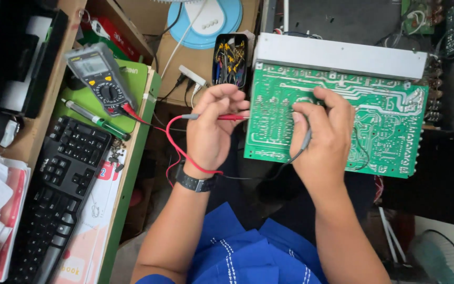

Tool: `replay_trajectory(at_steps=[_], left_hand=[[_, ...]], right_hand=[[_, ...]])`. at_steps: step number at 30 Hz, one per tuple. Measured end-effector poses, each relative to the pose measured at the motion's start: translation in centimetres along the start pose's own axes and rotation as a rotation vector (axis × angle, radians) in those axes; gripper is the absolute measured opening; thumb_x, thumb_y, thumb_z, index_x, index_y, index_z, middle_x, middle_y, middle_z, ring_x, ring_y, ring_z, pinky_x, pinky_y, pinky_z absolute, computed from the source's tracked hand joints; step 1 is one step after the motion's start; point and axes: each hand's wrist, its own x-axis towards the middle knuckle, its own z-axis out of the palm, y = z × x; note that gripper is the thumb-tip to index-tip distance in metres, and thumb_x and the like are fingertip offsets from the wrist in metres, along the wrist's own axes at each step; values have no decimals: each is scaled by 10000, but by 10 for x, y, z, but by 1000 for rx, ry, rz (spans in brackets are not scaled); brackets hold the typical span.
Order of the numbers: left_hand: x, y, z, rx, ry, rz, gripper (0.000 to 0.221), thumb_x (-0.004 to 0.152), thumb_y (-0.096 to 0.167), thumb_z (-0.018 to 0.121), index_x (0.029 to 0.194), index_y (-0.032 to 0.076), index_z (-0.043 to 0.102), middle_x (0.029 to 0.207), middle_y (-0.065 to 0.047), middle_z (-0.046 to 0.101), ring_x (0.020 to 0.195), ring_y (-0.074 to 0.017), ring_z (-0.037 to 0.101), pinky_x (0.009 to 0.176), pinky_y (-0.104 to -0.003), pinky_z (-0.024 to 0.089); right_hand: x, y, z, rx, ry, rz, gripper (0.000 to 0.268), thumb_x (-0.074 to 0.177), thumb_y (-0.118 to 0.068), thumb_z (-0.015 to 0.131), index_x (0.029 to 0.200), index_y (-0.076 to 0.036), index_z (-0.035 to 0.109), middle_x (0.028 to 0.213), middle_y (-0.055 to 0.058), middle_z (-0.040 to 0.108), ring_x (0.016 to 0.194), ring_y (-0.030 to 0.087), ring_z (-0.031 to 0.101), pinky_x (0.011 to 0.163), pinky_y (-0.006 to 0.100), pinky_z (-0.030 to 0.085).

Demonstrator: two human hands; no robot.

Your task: Testing various points on a circuit board using a digital multimeter for diagnostics.

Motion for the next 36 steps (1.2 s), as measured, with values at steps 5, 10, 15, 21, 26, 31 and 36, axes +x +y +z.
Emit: replay_trajectory(at_steps=[5,10,15,21,26,31,36], left_hand=[[4,-7,-18,-112,-57,-87,323,1099,115,591,1368,-21,709,1187,-192,841,1055,-273,872,927,-437,760],[-9,-17,-14,117,-115,-137,393,1089,120,639,1443,-30,720,1233,-181,814,993,-224,850,789,-350,747],[-19,-8,-8,266,-165,-141,431,1115,170,699,1509,-4,707,1279,-198,781,841,-153,763,597,-246,646],[-13,-10,-8,337,-188,-69,400,1080,91,746,1467,-5,713,1237,-142,748,884,-110,750,642,-244,619],[-14,-12,-8,350,-197,-53,399,1085,81,741,1473,0,691,1236,-126,732,888,-99,735,668,-244,604],[-13,-3,-5,406,-200,-29,380,1081,73,733,1453,0,701,1223,-122,731,903,-102,731,715,-258,600],[-16,13,8,646,-177,-5,354,1057,154,719,1405,88,722,1186,-28,756,781,-33,589,800,-239,550]], right_hand=[[-3,0,4,-64,-25,-17,73,1186,-34,758,1206,-8,823,1418,204,665,1316,448,668,1132,552,610],[-2,-4,6,-117,-28,-20,80,1179,-6,792,1219,2,861,1387,204,697,1329,447,702,1124,540,636],[-1,-10,9,-119,-36,-10,103,1180,39,793,1227,5,878,1376,215,706,1345,457,704,1140,525,638],[0,-14,9,-134,-43,-9,129,1194,26,780,1250,-14,889,1360,203,696,1352,454,707,1124,518,651],[4,-15,8,-164,-55,-38,159,1208,37,758,1253,-26,897,1357,201,691,1337,451,708,1109,519,657],[9,-8,-8,-71,-111,4,180,1182,35,763,1333,13,859,1391,227,686,1317,456,739,1102,526,664],[27,-6,-35,455,-246,235,218,1120,76,721,1332,24,721,1563,227,556,1464,387,708,1246,479,646]])
